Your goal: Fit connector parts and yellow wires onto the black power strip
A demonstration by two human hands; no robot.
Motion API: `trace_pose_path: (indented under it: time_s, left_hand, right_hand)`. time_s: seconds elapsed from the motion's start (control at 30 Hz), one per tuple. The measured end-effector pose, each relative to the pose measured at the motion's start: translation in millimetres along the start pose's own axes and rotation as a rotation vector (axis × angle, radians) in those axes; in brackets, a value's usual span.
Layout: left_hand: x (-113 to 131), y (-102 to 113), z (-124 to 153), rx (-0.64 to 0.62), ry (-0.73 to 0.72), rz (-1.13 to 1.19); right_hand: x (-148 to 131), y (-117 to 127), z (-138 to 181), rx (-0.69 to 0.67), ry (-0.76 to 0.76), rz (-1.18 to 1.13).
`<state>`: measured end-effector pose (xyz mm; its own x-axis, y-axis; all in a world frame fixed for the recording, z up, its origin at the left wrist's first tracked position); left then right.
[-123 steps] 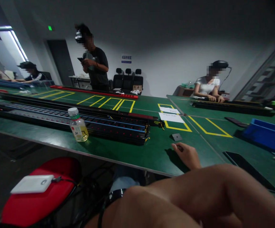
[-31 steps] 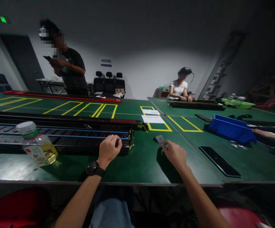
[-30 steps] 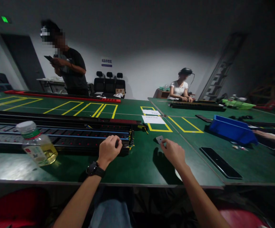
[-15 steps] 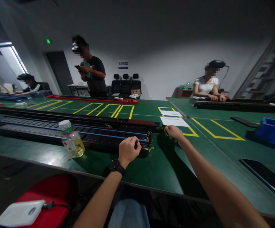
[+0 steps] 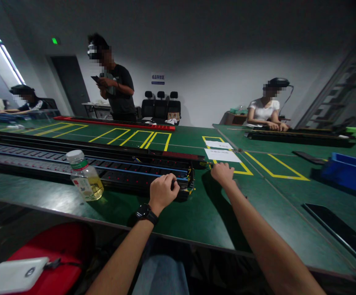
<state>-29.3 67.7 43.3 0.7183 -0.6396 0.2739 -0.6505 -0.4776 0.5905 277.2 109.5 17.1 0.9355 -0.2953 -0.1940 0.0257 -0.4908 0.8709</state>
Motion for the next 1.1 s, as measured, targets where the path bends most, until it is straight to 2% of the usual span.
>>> trace_pose_path:
  time_s: [0.17,0.3,0.37,0.6,0.9,1.0,1.1]
  left_hand:
    - [1.4,0.5,1.1,-0.022,0.014,-0.011]
    - [2.4,-0.1,2.2,-0.041,0.017,-0.012]
    - [2.4,-0.1,2.5,-0.044,0.018,-0.015]
    - [2.2,1.1,3.4,-0.033,0.015,-0.023]
    - [1.9,-0.1,3.2,-0.011,0.001,-0.062]
    - [1.7,0.1,2.4,-0.001,-0.004,-0.061]
    - [1.4,0.5,1.6,0.010,-0.013,-0.058]
  right_hand:
    - [-10.0,-5.8,6.0,0.013,-0.027,0.181]
    - [-12.2,-3.7,4.4,0.098,-0.011,0.152]
    - [-11.9,-2.0,3.6,0.099,-0.028,0.116]
    - [-13.8,-0.7,9.2,-0.142,-0.094,0.127]
    - [9.6,16.0,15.9,-0.226,-0.211,0.110]
    - [10.3,29.8,12.4,-0.173,-0.182,0.096]
    - [-13.9,37.1,10.5,-0.096,-0.027,-0.121]
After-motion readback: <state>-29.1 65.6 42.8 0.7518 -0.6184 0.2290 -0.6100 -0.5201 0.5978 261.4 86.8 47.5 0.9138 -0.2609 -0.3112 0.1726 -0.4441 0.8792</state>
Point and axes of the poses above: each hand's wrist, its own z-axis away from the middle knuckle, its own y-axis out of the back of the hand, x = y × z, the point moved 6 cm from there along -z, towards the middle knuckle, and after that the axes turned 13 degrees about x, right-handed, at the moved point
